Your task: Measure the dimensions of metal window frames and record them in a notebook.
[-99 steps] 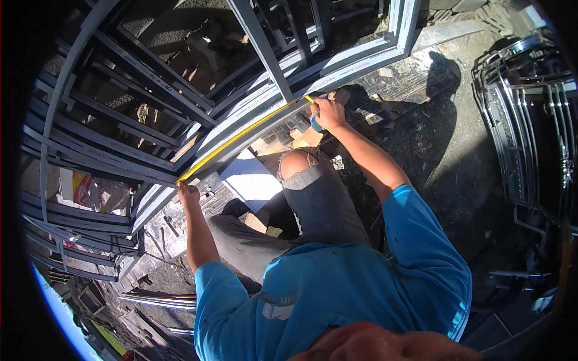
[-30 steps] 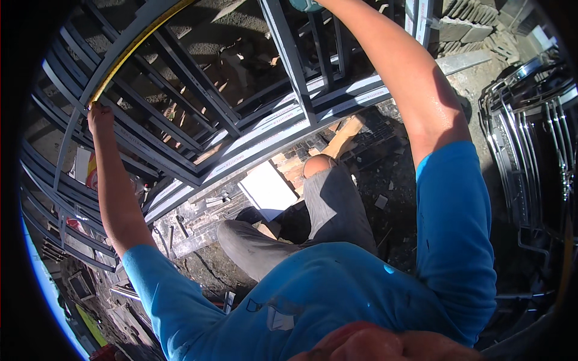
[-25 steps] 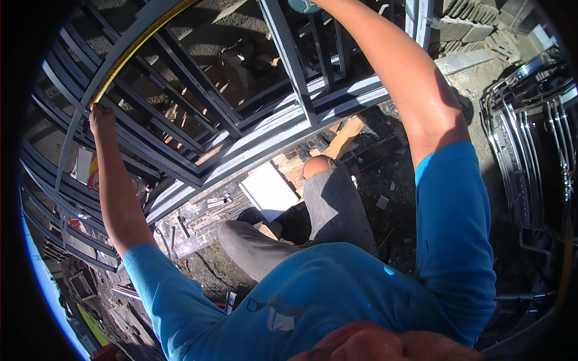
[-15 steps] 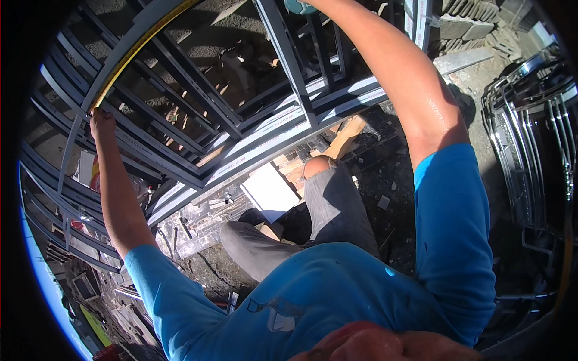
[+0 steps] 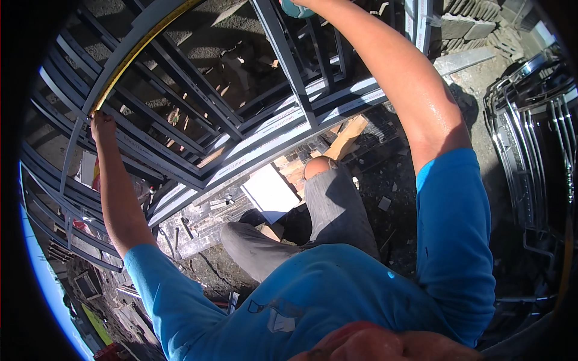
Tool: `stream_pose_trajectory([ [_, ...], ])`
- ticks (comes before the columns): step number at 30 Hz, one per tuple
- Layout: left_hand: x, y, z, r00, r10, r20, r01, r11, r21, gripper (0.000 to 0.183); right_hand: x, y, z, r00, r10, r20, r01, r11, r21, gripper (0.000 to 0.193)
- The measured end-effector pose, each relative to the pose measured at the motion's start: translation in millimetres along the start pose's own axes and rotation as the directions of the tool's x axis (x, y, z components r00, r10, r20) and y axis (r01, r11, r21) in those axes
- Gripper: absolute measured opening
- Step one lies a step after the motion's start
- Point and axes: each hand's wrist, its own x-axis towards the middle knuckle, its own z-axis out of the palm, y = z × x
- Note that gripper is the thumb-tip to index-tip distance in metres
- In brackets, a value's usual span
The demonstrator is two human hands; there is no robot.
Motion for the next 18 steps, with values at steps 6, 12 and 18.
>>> stream_pose_trajectory([
  [6, 9.0, 33.0, -32.6, 0.948, 0.208, 0.24, -0.318, 0.617, 0.72, 0.021, -3.7, -5.7, -11.1, 1.0, -0.026, 0.013, 0.026, 0.999, -0.024, 0.02],
  [12, -62.7, 6.4, -31.8, 0.998, -0.008, -0.064, 0.0, 0.993, -0.115, 0.014, -13.7, -4.8, 49.6, 0.978, -0.207, -0.034, 0.209, 0.953, 0.218, 0.019],
  [18, -291.4, -167.6, 49.4, 0.891, -0.316, 0.325, 0.234, 0.935, 0.267, 0.02, -186.7, 69.1, 161.9, 0.837, -0.349, 0.422, -0.108, 0.65, 0.752, 0.032],
])
